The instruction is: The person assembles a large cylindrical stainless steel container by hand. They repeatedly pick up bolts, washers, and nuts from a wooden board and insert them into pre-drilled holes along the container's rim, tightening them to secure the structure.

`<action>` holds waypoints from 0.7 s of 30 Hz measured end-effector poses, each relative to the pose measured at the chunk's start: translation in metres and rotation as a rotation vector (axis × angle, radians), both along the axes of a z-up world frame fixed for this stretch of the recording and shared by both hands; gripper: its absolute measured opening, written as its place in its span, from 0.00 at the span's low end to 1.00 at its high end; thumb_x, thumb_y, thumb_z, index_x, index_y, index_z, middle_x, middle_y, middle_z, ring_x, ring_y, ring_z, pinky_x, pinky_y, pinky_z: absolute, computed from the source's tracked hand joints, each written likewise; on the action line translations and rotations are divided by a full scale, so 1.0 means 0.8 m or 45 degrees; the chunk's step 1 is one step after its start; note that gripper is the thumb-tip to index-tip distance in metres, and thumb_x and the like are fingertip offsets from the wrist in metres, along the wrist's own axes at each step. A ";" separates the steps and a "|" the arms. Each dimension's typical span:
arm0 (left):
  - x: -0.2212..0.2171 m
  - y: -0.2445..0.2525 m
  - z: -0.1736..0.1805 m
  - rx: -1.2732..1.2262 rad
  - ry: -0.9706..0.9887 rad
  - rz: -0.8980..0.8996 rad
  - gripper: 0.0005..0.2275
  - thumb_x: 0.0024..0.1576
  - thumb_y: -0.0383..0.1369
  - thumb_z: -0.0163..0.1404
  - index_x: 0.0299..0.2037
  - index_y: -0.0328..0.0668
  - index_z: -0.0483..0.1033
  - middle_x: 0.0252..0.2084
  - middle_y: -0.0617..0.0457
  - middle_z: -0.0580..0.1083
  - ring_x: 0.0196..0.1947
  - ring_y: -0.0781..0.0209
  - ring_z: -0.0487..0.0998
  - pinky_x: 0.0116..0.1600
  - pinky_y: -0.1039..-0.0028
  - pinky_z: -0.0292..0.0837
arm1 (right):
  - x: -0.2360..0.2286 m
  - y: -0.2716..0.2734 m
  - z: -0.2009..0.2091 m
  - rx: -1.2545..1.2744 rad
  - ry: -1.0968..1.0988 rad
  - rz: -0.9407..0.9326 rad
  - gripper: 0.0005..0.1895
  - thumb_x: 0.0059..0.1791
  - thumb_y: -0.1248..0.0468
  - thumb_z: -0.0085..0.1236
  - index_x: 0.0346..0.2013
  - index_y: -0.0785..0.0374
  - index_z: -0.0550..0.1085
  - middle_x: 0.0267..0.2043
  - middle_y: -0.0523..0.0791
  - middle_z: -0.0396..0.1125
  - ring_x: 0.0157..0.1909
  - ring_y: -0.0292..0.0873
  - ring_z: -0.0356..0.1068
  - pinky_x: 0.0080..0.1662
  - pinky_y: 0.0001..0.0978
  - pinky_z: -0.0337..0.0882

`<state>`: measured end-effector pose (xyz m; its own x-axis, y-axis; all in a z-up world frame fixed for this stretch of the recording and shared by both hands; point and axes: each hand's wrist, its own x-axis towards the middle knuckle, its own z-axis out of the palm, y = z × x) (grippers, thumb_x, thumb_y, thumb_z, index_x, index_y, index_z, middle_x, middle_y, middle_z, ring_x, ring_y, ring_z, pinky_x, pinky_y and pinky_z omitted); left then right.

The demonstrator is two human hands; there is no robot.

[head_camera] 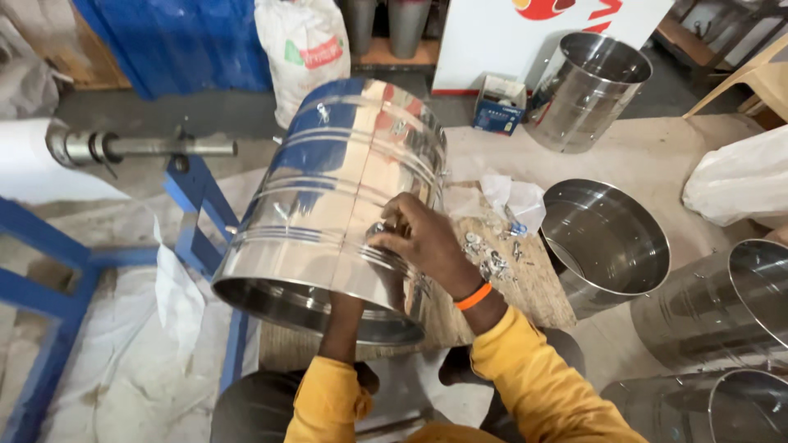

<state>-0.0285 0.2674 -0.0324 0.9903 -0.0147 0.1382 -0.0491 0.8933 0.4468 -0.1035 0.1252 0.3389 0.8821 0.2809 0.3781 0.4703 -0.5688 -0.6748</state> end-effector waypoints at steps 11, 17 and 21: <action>-0.025 0.019 0.086 1.584 -0.338 0.740 0.15 0.64 0.29 0.48 0.59 0.30 0.71 0.52 0.41 0.76 0.52 0.53 0.78 0.56 0.65 0.74 | 0.011 -0.001 -0.020 0.200 -0.031 0.124 0.22 0.40 0.60 0.71 0.43 0.64 0.72 0.41 0.42 0.67 0.34 0.36 0.69 0.37 0.28 0.70; -0.020 0.027 0.086 1.793 -0.442 0.772 0.16 0.63 0.30 0.49 0.59 0.30 0.72 0.51 0.40 0.76 0.51 0.50 0.78 0.54 0.63 0.74 | 0.013 0.003 -0.026 0.043 0.000 -0.067 0.19 0.43 0.58 0.75 0.34 0.65 0.72 0.33 0.45 0.68 0.33 0.39 0.68 0.38 0.30 0.70; -0.023 0.036 0.089 1.827 -0.469 0.789 0.16 0.62 0.30 0.49 0.58 0.30 0.72 0.50 0.39 0.76 0.50 0.48 0.78 0.53 0.61 0.73 | 0.006 0.008 -0.009 0.140 0.113 0.018 0.19 0.43 0.62 0.71 0.42 0.64 0.73 0.37 0.44 0.68 0.34 0.39 0.68 0.38 0.29 0.70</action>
